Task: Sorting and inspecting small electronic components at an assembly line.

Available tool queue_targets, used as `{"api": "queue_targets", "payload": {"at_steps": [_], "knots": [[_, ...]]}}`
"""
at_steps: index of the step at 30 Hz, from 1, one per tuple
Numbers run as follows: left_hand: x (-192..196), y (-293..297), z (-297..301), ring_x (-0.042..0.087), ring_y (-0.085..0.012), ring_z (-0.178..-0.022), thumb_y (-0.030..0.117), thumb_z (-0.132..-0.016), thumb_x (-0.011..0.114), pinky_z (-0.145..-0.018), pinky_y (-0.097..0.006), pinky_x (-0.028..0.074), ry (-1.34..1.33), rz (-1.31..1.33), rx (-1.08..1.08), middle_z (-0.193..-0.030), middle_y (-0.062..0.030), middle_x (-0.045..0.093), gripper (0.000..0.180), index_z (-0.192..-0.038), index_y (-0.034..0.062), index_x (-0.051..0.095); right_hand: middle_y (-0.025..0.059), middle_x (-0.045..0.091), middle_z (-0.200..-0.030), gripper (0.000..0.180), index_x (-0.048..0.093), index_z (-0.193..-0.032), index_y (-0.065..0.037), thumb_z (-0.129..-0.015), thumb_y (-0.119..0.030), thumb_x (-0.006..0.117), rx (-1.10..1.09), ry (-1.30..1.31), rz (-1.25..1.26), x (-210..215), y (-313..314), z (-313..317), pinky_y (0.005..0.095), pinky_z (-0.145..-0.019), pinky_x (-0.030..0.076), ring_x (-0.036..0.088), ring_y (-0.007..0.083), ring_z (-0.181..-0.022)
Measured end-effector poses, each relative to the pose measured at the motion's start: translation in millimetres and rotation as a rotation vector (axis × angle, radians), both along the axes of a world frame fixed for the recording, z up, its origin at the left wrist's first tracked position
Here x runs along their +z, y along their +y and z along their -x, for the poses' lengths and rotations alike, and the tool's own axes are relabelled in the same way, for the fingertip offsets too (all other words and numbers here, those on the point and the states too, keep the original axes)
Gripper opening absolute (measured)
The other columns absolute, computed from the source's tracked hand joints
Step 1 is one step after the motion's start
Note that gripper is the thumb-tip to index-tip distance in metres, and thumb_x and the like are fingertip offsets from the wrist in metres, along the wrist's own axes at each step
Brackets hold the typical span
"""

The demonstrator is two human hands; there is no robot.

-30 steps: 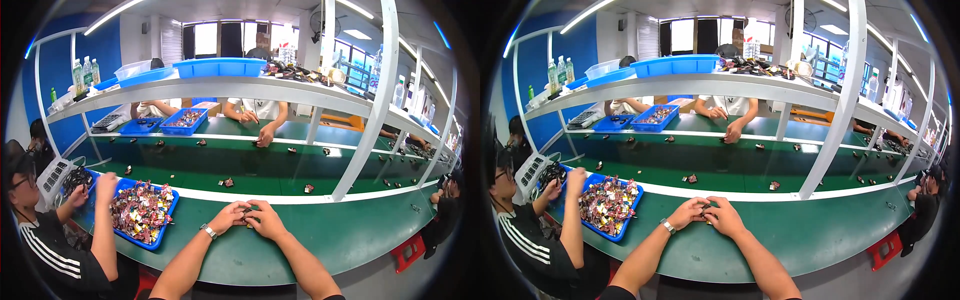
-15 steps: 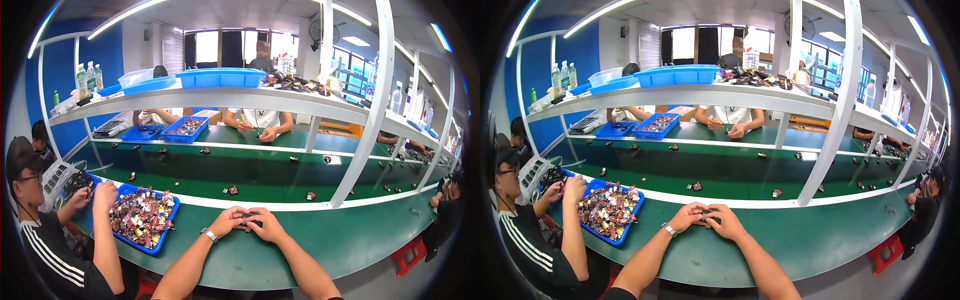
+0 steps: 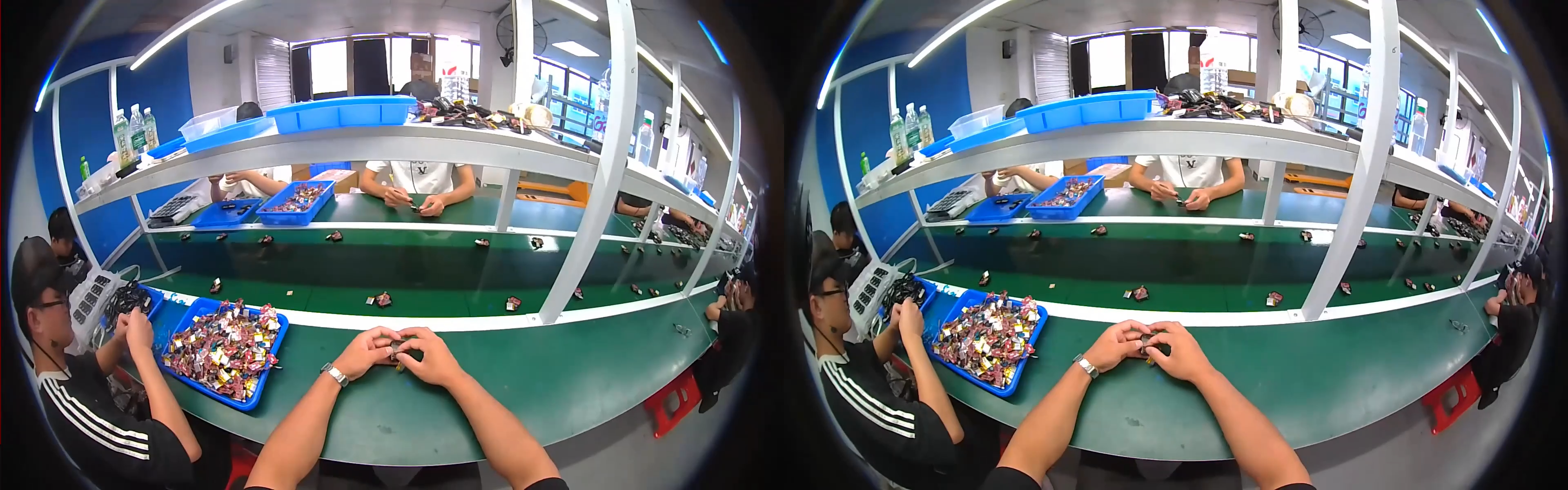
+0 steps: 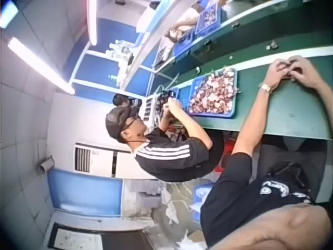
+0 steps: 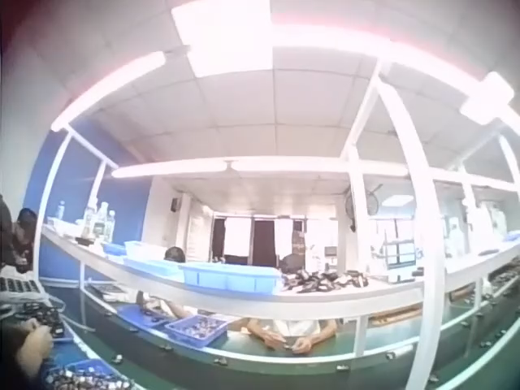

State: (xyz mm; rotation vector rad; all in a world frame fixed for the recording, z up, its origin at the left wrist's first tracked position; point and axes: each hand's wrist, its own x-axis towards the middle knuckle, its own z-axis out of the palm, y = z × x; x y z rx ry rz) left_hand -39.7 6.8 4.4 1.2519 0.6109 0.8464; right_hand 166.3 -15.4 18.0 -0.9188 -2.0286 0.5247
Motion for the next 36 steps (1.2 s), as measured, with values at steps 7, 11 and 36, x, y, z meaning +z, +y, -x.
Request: {"api": "queue_targets", "payload": {"at_steps": [7, 11, 36], "knots": [[0, -1, -1, 0.061, -0.0175, -0.107, -0.004, -0.093, 0.048, -0.092, -0.034, 0.053, -0.014, -0.011, 0.03, -0.116, -0.01, 0.062, 0.027, -0.118, 0.004, 0.051, 0.0067, 0.061, -0.115, 0.013, 0.072, -0.091, -0.008, -0.08, -0.015, 0.07, -0.048, 0.007, -0.055, -3, -2, 5, 0.0369, -0.095, 0.046, 0.055, 0.0263, -0.111], [1, 0, 3, 0.061, -0.0193, -0.107, -0.002, -0.093, 0.049, -0.091, -0.036, 0.053, 0.021, -0.003, 0.05, -0.117, -0.0109, 0.061, 0.026, -0.118, 0.0041, 0.05, 0.0058, 0.062, -0.114, 0.012, 0.072, -0.091, -0.008, -0.08, -0.014, 0.07, -0.112, 0.017, -0.078, -5, -5, 15, 0.0365, -0.092, 0.048, 0.056, 0.0257, -0.109], [1, -4, 4, 0.06, -0.0146, -0.106, 0.002, -0.096, 0.048, -0.089, -0.03, 0.051, -0.037, 0.081, 0.088, -0.121, -0.0087, 0.061, 0.026, -0.121, 0.0048, 0.053, 0.005, 0.061, -0.113, 0.015, 0.071, -0.094, -0.009, -0.078, -0.009, 0.071, -0.143, 0.104, -0.121, -6, -6, 22, 0.0366, -0.09, 0.05, 0.056, 0.0251, -0.108]]}}
